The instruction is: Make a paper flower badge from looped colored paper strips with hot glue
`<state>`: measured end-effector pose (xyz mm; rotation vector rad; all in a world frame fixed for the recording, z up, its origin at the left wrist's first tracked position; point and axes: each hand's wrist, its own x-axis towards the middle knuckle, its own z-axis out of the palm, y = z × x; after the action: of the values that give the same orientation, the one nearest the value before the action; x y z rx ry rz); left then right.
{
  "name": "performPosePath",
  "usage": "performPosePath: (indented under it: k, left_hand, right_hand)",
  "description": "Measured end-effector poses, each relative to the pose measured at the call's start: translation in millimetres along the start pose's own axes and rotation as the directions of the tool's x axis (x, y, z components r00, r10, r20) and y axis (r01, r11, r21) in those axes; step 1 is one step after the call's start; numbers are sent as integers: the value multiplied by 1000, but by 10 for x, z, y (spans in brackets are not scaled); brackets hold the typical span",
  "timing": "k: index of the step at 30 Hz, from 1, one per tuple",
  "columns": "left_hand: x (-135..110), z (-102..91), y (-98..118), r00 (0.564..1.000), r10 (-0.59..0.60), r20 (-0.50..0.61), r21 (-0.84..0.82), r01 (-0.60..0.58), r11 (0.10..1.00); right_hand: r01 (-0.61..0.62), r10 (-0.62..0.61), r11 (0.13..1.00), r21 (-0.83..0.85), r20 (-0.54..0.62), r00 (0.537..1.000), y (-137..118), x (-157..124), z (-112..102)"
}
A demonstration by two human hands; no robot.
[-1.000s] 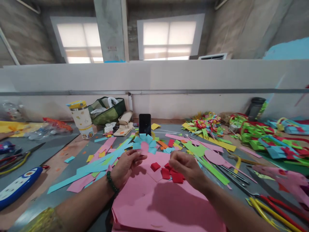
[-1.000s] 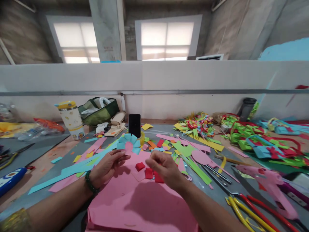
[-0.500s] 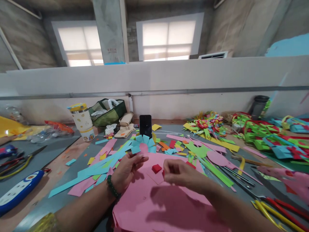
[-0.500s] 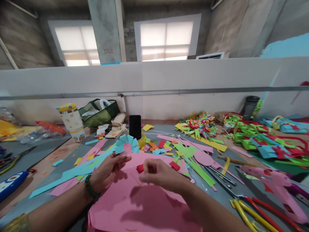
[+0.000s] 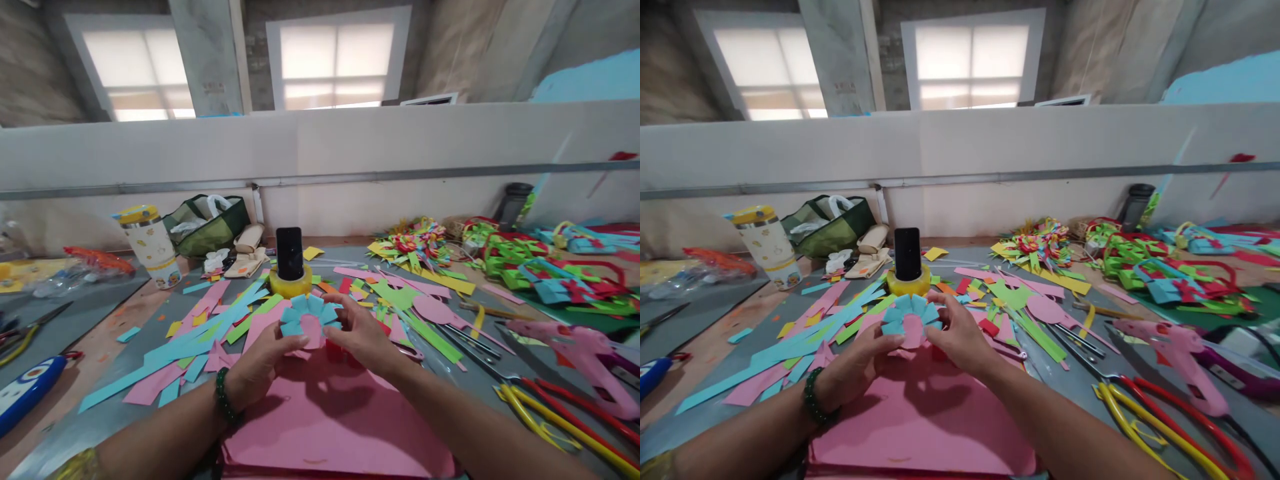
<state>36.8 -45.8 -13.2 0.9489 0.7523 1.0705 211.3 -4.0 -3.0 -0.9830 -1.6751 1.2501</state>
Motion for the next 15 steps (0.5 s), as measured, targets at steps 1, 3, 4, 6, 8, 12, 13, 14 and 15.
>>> performPosePath:
  k: [1,3,4,6,8,12,13,14,15]
  left_hand:
    - [3,-3,2,1000,-5,-23,11,6,1000]
    - [24,-33,-4,995,-27,-95,27,29,999]
    - [39,-55,-8,992,-33,-122,34,38,999]
    - [67,-104,-9,986,-26,-167,44,34,998]
    - [81,-138,6,975,-1,-222,54,13,998]
    - [58,-110,58,975,30,-221,83,-12,996]
    - [47,-90,67,979,44,-198,94,-26,995]
    - [38,-72,73,982,63,-177,105,-45,993]
    - [31,-59,75,983,84,-164,116,-66,991]
  right_hand:
    - [15,-14,999,-44,21,1000,9,-12,8]
    - [37,-30,991,-128,56,998,4,-44,16]
    - [52,-43,983,-174,55,998,-10,-60,9]
    - [111,-121,963,-247,-26,992,-59,-84,-36]
    - [208,-261,942,-264,-186,947,-112,-87,-112]
    - [312,-330,944,-110,-364,871,-146,-54,-219]
    - [275,-276,960,-48,-321,906,-136,-46,-215]
    - [213,-203,977,15,-238,950,-123,-41,-199]
    - [132,-123,989,64,-122,985,-109,-38,-171]
